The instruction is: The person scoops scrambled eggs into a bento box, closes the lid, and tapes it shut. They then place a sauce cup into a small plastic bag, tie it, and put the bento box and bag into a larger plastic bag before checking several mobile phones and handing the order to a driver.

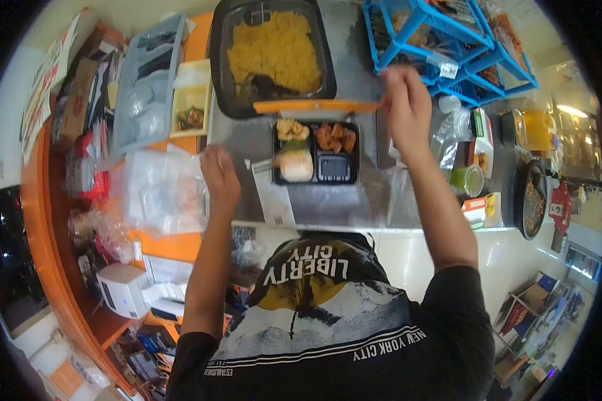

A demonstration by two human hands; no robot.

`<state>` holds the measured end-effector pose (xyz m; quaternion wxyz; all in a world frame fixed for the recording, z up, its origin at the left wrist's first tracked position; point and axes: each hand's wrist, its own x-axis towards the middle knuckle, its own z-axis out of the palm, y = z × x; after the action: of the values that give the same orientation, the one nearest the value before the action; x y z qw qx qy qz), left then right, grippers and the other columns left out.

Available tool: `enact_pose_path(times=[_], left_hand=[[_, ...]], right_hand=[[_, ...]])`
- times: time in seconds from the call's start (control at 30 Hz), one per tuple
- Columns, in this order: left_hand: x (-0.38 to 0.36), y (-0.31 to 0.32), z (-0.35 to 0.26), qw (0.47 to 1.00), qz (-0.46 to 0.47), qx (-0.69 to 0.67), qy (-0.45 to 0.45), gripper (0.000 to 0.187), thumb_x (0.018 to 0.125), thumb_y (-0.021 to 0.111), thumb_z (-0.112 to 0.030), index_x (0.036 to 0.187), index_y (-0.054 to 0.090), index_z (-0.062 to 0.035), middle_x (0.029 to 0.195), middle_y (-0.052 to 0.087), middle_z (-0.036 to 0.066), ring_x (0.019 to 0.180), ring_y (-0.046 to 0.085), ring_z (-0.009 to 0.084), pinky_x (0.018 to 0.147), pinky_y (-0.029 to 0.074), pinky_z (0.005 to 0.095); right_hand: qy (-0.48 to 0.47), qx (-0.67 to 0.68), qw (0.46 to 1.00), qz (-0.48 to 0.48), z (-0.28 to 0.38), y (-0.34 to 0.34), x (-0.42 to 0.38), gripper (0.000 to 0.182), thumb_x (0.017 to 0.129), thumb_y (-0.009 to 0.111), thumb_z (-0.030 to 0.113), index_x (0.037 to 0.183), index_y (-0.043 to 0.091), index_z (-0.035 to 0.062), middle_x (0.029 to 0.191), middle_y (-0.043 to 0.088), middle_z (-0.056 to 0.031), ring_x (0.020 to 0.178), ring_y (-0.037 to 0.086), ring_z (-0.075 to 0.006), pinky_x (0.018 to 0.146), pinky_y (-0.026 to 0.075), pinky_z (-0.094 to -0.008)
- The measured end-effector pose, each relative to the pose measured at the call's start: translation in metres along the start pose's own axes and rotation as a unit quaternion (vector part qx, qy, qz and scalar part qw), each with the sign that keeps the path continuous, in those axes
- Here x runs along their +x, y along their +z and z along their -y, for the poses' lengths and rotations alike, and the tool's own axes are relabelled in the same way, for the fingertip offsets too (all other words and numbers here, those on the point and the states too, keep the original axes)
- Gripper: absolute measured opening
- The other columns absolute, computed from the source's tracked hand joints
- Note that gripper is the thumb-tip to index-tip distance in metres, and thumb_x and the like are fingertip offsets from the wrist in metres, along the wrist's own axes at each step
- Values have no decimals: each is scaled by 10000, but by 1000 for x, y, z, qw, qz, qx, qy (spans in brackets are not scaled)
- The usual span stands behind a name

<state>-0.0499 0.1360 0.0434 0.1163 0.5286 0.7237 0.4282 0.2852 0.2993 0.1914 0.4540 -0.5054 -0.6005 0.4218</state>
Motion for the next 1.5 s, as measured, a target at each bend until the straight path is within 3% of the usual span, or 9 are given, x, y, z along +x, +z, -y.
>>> enact_pose_path(times=[0.17,0.27,0.43,0.87,0.9,1.0,1.1,1.27,1.5], left_hand=[[152,83,47,949,-5,-178,-260,690,1045,330,-566,1444,509,-32,1416,491,260,1352,411,415,1122,297,538],[158,87,5,909,-1,-8,-416,754,1016,221,-675,1556,394,-179,1559,367,237,1420,306,409,1166,201,592],[156,79,3,855,-28,-389,-341,775,1039,293,-630,1570,325,-66,1552,403,195,1451,335,330,1195,240,430],[336,-98,-199,783,143,-606,-12,733,1002,461,-560,1495,407,-20,1318,603,203,1228,607,352,990,518,462],[352,-99,-230,821,119,-556,46,787,1010,424,-576,1535,309,-2,1423,350,344,1232,590,401,985,536,419],[367,-85,-272,887,54,-423,180,922,977,472,-602,1559,205,61,1487,293,403,1253,552,425,1033,483,434],[340,-86,-278,921,2,-337,194,750,995,477,-562,1413,424,58,1237,560,226,1028,630,301,904,509,403],[248,-71,-138,948,45,-305,75,318,965,684,-141,1242,602,-8,1069,651,48,855,574,65,741,451,225],[95,49,9,929,19,-251,-271,488,1000,643,-198,1436,510,-23,1077,623,58,842,551,103,714,486,269]], right_hand=[[282,-232,894,259,-121,26,175,925,916,343,826,1308,622,37,1191,652,-179,1014,652,-286,829,547,-428],[366,-173,867,290,-107,69,158,1150,810,183,951,1577,298,103,1607,291,-213,1432,361,-374,1078,400,-559],[412,88,861,284,-89,78,143,1208,783,142,973,1634,101,117,1680,150,-157,1532,144,-378,1190,200,-603],[45,198,977,68,4,59,184,576,1029,438,525,1362,492,58,1129,647,-142,1032,636,-311,976,468,-438],[57,109,990,72,0,76,190,471,1035,495,451,1298,554,64,1063,670,-138,946,669,-301,908,520,-439],[-98,-261,847,453,-67,139,173,335,958,620,334,1089,699,36,1027,702,-180,918,701,-320,812,557,-435],[-156,-470,731,470,-66,183,149,343,927,664,333,1023,729,10,991,712,-207,974,688,-376,813,562,-470],[-245,-427,751,441,-80,204,137,256,888,681,239,942,686,-11,994,674,-217,983,667,-397,814,563,-480],[-180,-445,803,355,-67,242,156,154,922,537,86,975,606,-41,1024,672,-256,922,697,-418,777,575,-490]])
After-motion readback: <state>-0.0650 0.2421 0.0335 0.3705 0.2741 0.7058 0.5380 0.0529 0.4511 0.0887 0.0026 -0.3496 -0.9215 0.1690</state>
